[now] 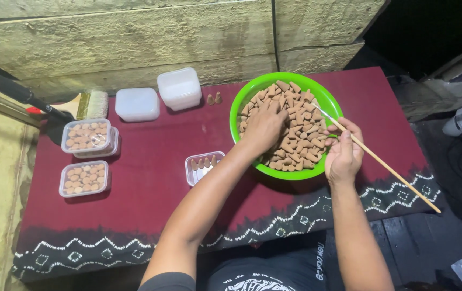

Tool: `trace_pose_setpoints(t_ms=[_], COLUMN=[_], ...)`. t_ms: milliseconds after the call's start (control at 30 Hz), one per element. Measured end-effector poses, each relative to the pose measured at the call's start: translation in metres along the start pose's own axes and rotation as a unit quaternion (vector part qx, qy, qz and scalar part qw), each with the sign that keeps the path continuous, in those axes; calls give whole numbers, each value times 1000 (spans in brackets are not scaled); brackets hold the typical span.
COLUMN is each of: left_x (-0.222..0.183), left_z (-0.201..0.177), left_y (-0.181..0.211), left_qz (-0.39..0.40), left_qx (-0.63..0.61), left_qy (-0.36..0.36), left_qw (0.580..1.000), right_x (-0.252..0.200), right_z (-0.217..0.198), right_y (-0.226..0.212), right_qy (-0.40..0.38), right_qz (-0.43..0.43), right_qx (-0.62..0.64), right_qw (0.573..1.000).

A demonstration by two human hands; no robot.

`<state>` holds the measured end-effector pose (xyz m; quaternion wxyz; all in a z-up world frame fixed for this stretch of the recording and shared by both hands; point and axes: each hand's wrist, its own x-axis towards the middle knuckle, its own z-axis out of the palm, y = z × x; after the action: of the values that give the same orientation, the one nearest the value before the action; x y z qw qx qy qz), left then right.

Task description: Sorting and packing small cylindrical objects from a bowl into plastic containers

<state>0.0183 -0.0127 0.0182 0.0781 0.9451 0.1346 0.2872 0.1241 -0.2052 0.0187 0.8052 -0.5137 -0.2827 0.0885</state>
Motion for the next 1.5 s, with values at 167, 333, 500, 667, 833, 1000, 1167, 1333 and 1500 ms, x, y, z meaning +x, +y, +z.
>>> trace_pose_setpoints(t_ms=[167,333,500,667,833,1000,1167,1333,1500], left_x=[1,-8,-28,-28,-26,-27,-26,-26,-26], left_z=[-8,-49,-50,-63,-61,-62,-63,-58,-58], left_y=[7,11,4,4,2,3,3,1,1], left_qz=[2,-131,-227,-220,-208,-215,-211,-209,-224], left_qx=[32,-223,-467,-462,-466,-450,-450,-457,-458], left_qy=[29,-93,-53,-67,-86,-81,-82,-82,-85], left_qw=[999,961,853,857,856,863,864,860,856], right_x=[0,-3,-16,-10,-15,-20,-14,-17,-17], right_z=[0,-3,8,10,24,24,22,21,22], right_y=[3,8,-9,-15,-36,-31,-30,-25,-26], right_qy=[-1,-10,-107,-121,-129,-145,-134,-142,-147], right_qz=[-7,-16,-49,-80,-115,-105,-136,-127,-132], right_qx=[-4,-21,-114,-148,-216,-229,-213,-208,-217], right_qw=[1000,1000,986,978,961,957,958,959,956])
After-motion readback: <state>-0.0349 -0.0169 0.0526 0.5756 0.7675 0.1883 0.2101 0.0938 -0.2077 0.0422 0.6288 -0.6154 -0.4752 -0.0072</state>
